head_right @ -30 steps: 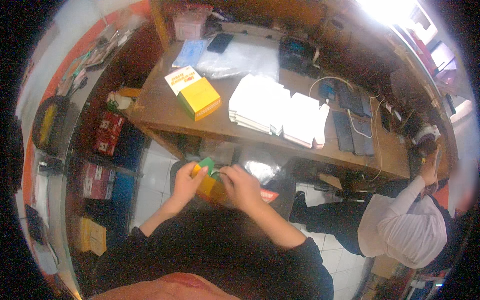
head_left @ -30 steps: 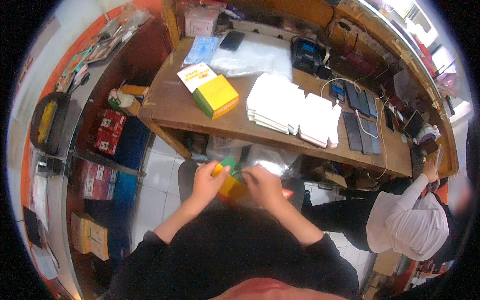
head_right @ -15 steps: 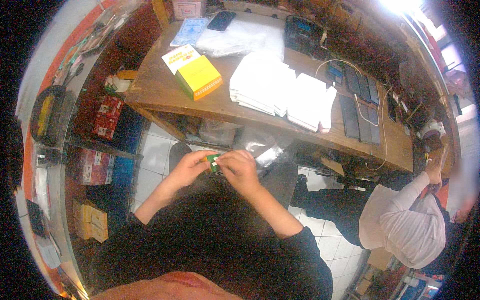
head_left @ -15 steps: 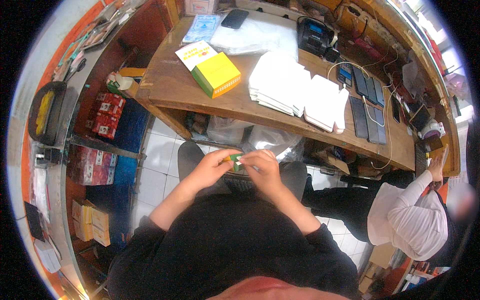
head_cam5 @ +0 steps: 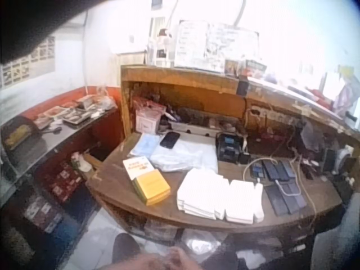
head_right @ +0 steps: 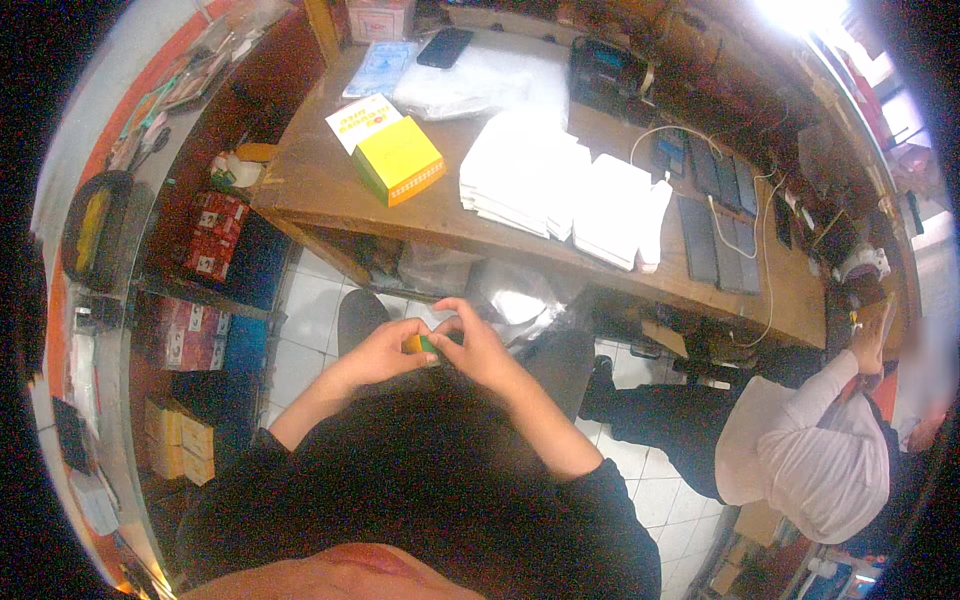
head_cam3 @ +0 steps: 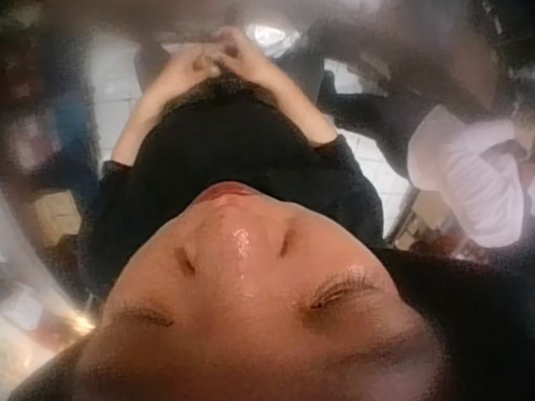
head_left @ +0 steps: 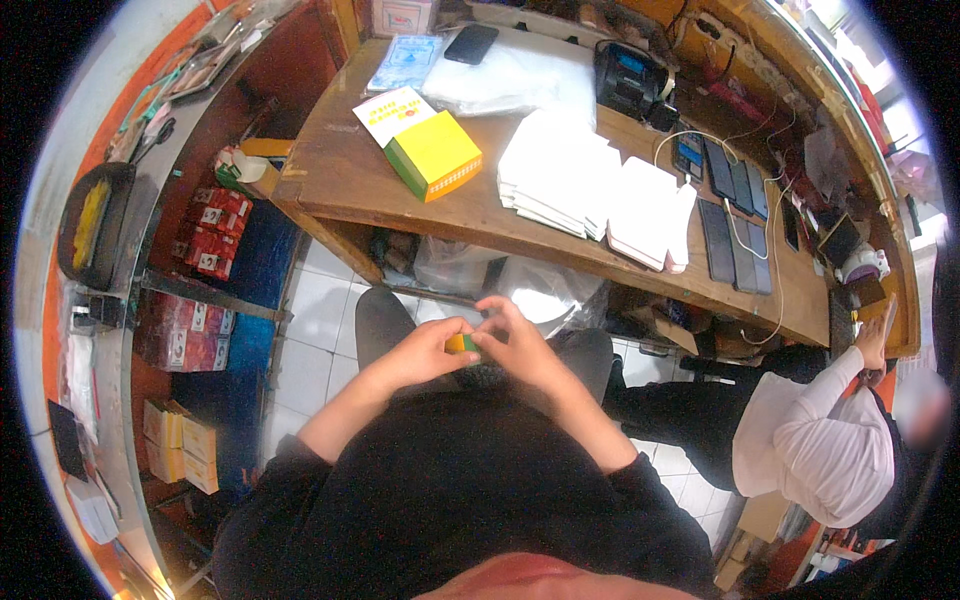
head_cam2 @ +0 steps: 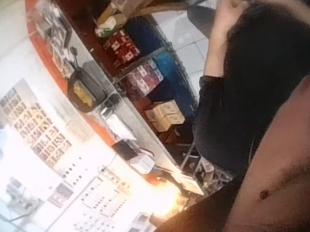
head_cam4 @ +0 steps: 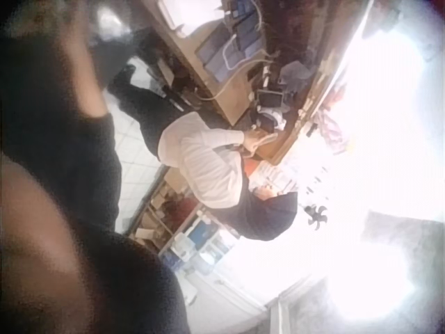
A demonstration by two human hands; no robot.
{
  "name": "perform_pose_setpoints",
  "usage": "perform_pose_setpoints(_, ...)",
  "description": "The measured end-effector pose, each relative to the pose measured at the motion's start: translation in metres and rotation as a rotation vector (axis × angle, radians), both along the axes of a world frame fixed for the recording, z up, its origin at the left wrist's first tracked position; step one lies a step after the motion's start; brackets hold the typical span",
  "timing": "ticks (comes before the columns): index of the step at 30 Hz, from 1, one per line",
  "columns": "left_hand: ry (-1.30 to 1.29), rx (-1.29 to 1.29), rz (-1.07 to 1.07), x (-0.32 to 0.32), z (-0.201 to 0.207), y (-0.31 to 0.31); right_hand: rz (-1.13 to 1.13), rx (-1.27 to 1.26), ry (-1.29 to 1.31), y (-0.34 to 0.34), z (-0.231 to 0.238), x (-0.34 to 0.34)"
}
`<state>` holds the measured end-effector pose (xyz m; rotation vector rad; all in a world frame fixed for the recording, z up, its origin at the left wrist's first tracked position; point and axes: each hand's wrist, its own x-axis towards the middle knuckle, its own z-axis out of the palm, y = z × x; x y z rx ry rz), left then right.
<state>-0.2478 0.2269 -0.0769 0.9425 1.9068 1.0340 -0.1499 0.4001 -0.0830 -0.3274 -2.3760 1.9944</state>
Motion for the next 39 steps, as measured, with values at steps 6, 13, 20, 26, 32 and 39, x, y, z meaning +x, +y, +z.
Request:
perform_pose_setpoints(6,-0.179,-0.045,-0.099,-0.009,-0.027,-0.018,0.031,0.315,0.000,0.024,-0.027,-0.014)
perform_pose_setpoints(13,-0.775,0.547,0.605,0.013,-0.065,-0.003,0.084,0.618,0.287,-0.026,-0.055,0.002)
perform_pose_setpoints(20,-0.372,0.398,0.667,0.011,-0.061,0.006,-0.333,0.386,0.144,-0.020,-0.051,-0.010)
perform_pose_setpoints(26,-0.122,0.401,0.630,0.008,-0.064,0.013,-0.350,0.215,0.221,-0.018,-0.053,-0.010)
perform_pose_setpoints(32,0.188,0.185,0.532,0.006,-0.056,0.010,-0.312,0.252,0.175,-0.014,-0.055,-0.005)
perform_pose_setpoints(39,0.448,0.173,0.454,0.003,-0.065,0.013,-0.181,0.147,0.192,-0.016,-0.069,0.000)
